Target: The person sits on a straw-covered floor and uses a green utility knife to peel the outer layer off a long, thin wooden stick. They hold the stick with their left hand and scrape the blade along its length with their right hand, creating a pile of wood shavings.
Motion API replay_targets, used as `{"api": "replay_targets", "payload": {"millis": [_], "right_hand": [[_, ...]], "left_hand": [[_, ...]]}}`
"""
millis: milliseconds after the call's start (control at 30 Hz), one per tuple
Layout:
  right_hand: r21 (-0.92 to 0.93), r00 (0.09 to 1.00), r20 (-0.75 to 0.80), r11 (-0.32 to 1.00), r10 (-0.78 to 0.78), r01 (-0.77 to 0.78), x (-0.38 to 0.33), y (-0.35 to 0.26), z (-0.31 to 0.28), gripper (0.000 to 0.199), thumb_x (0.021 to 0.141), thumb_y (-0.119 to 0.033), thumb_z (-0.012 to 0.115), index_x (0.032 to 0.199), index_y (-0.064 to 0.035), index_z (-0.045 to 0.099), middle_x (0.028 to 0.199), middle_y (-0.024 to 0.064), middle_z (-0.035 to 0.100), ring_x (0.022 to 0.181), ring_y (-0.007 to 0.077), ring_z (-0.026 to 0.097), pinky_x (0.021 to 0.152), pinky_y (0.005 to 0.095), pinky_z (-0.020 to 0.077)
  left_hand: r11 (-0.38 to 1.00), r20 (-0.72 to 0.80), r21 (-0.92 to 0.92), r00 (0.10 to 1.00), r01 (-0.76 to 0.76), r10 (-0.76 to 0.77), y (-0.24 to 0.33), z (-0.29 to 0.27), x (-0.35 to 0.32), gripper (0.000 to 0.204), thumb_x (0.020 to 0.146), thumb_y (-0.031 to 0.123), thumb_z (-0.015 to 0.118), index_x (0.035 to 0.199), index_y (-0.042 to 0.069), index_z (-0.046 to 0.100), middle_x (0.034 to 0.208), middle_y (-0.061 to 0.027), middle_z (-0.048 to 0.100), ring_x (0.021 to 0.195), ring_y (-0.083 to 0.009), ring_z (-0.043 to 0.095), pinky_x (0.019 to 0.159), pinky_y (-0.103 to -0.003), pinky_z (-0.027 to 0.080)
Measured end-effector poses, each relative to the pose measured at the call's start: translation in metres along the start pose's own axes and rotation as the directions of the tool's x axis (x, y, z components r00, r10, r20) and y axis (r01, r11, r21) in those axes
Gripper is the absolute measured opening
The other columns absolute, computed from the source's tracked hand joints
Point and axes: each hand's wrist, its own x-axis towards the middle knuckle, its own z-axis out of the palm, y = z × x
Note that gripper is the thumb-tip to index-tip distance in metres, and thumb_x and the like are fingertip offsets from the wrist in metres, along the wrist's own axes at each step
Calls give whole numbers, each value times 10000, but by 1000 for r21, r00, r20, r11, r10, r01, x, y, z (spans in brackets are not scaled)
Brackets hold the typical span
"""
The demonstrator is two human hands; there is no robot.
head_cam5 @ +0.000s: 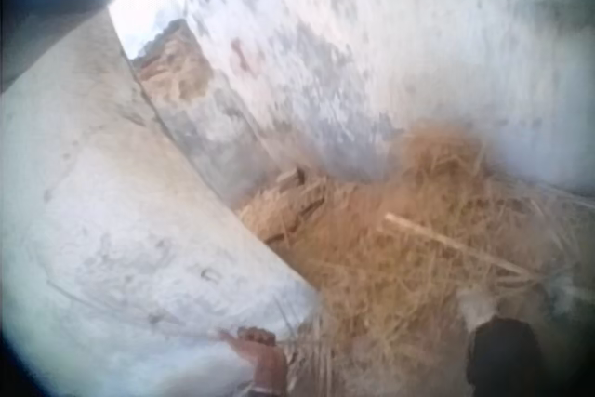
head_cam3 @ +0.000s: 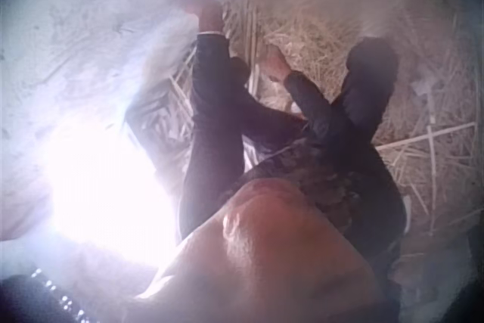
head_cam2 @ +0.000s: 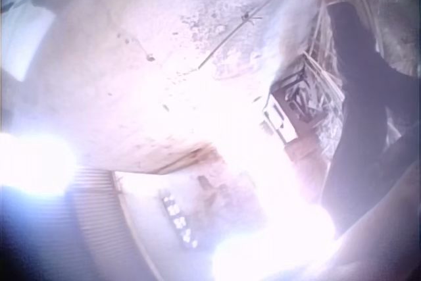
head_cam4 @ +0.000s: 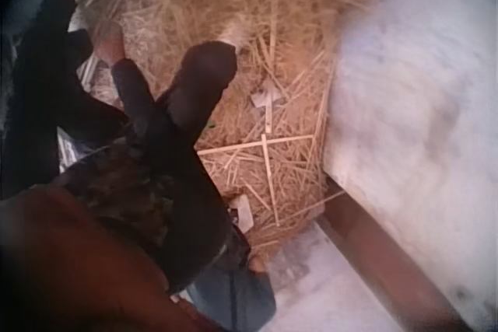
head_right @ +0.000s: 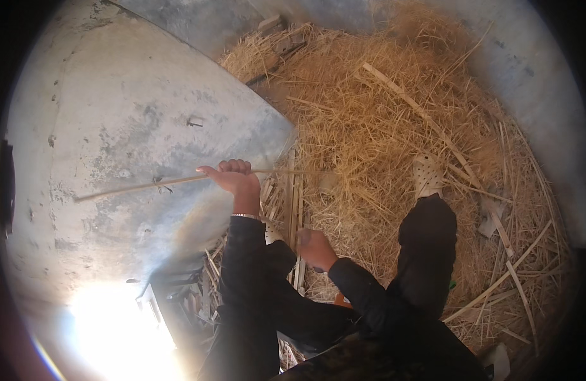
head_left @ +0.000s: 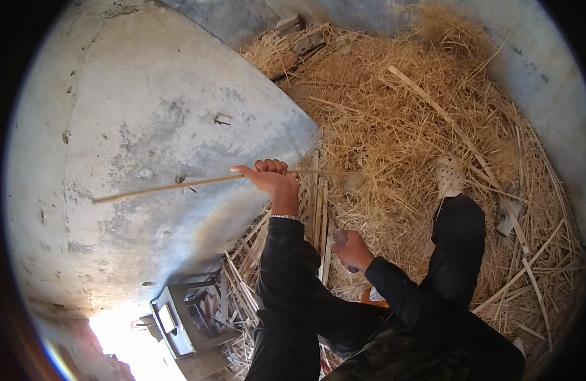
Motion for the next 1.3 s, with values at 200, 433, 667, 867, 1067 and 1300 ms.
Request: {"api": "replay_targets", "payload": {"millis": [200,433,667,867,1067,1300], "right_hand": [[-280,903,-207,907,-376,314,29,38,23,217,772,-113,617,904,57,594,699,167,598,614,272,621,572,384,486],[-226,927,-281,956,-249,188,35,47,22,190,775,-98,632,873,60,594,721,163,604,666,249,618,615,370,477],[29,973,-144,983,-178,184,4,-4,10,144,776,-72,626,864,32,579,719,133,604,737,263,629,668,369,473],[310,995,-90,951,43,-13,0,-16,1,101,806,-58,603,798,17,536,543,58,517,362,150,476,363,306,367],[219,991,-82,968,-103,119,-1,-36,-2,123,802,-11,587,774,5,468,543,56,486,372,153,492,353,319,387],[64,972,-148,979,-180,191,19,-4,8,99,797,-17,596,826,25,512,542,51,487,380,150,495,359,310,385]], "left_hand": [[996,-279,-59,957,61,-76,-8,-11,-1,635,900,720,339,653,159,175,557,7,202,482,-145,140,459,-304,158],[988,-343,143,940,52,0,-9,5,-7,599,934,653,353,672,121,272,586,0,233,513,-148,224,478,-316,241],[944,-9,327,999,-35,40,14,61,-64,630,931,673,366,605,160,200,544,21,215,514,-138,217,497,-301,221],[973,61,230,997,34,-49,3,42,-40,668,878,754,358,605,174,171,539,31,188,515,-124,162,509,-288,151],[979,75,184,992,84,-99,1,42,-43,684,863,783,320,600,172,163,539,29,175,511,-129,152,496,-290,152],[994,34,95,998,52,-56,10,35,-21,704,842,808,324,603,170,147,543,31,168,515,-126,123,495,-295,118]]}}
